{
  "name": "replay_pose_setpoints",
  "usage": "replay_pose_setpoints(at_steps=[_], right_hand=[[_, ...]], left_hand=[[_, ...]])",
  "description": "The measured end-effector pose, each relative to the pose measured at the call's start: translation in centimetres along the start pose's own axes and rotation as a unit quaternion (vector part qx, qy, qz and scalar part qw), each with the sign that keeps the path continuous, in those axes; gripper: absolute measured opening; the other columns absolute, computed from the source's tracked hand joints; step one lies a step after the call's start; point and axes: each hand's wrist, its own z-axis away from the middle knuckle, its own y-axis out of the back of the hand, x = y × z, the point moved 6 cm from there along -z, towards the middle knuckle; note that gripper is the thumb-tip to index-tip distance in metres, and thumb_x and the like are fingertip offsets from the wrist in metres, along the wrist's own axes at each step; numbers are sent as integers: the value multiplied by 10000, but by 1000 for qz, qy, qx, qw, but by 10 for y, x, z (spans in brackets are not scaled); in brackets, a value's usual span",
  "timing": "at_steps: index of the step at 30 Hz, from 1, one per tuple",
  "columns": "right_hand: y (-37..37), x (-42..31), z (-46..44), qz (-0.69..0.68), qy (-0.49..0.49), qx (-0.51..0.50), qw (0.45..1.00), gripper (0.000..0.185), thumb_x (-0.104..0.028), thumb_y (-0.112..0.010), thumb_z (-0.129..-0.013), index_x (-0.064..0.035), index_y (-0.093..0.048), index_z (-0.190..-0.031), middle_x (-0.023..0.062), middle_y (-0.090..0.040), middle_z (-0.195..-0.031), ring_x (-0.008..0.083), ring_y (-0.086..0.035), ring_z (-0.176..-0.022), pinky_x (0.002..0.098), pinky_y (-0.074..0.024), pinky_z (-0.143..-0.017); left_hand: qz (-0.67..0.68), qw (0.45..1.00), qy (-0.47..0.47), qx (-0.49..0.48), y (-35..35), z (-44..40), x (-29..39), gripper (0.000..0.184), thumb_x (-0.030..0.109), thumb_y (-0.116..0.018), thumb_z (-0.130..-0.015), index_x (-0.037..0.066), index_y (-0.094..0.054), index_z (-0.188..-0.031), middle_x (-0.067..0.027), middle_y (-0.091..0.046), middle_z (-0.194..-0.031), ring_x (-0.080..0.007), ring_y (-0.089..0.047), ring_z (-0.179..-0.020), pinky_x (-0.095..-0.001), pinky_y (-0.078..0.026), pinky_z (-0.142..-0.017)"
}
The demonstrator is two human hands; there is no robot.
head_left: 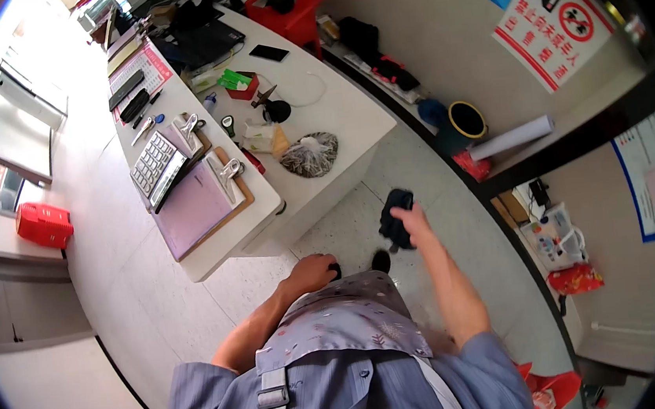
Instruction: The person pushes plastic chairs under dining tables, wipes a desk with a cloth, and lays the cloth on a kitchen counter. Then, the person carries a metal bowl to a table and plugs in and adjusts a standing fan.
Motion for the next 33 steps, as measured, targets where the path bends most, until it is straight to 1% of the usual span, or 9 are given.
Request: replay_pose_setpoints(at_steps=[3,6,8,14,20,26,28,31,33], right_hand=[[-8,-113,-57,132,79,11,988,550,-167,-756,-731,65,-539,-1180,203,-639,-1077,294,-619,-996,387,-503,-833],[-23,-182,-148,291,234,45,927,735,-250,-720,-764,23,-405,-1370,277,-513,-1294,436,-531,-1156,451,-451,-960],[-44,-236,-157,385,219,30,896,721,-211,-665,-812,-43,-334,-1430,268,-420,-1376,428,-527,-1167,476,-461,-964],[-100,-203,-224,562,297,12,772,558,-166,-603,-863,-37,-405,-1368,244,-496,-1208,425,-561,-1049,483,-498,-869],[-118,-175,-166,588,439,-141,664,395,-101,-485,-891,-10,-460,-1274,230,-518,-1096,395,-610,-891,467,-551,-747],[-86,-152,-120,507,342,-364,702,391,-148,-585,-774,-90,-609,-1160,216,-609,-1063,390,-632,-922,483,-521,-779],[-65,-128,-114,465,156,-487,723,354,-199,-658,-718,-72,-671,-1048,186,-676,-974,358,-649,-897,446,-514,-781],[-18,-92,-111,477,112,-437,754,364,-244,-705,-680,-57,-681,-991,170,-693,-935,339,-655,-886,436,-505,-759],[17,-72,-115,496,66,-385,776,439,-219,-689,-704,-19,-643,-1092,209,-673,-1009,350,-636,-941,420,-497,-814]], left_hand=[[12,998,60,27,2,-2,-8,329,266,-605,-824,31,-657,-1048,-208,-672,-992,-387,-626,-956,-461,-491,-843],[34,983,173,50,0,5,-18,376,279,-618,-830,18,-652,-1098,-206,-685,-996,-371,-642,-958,-442,-502,-846],[64,969,227,68,-6,10,-14,381,273,-622,-833,17,-649,-1114,-201,-690,-985,-366,-650,-943,-435,-509,-838],[138,925,326,141,-21,-8,25,354,244,-635,-841,21,-651,-1115,-189,-701,-916,-351,-669,-876,-419,-524,-797],[147,929,303,151,-20,-56,49,360,226,-658,-827,18,-636,-1121,-187,-694,-894,-360,-660,-857,-426,-520,-767],[154,936,261,178,9,-99,49,351,222,-673,-823,20,-638,-1107,-177,-693,-906,-349,-662,-844,-421,-521,-754],[151,943,237,176,10,-112,42,338,220,-675,-824,33,-648,-1103,-172,-694,-877,-328,-672,-807,-396,-529,-725],[129,952,230,156,19,-132,39,328,217,-671,-824,34,-656,-1096,-168,-697,-857,-312,-680,-786,-388,-533,-712],[132,956,229,128,23,-140,36,330,210,-664,-825,31,-656,-1101,-169,-699,-863,-303,-683,-790,-379,-534,-716]])
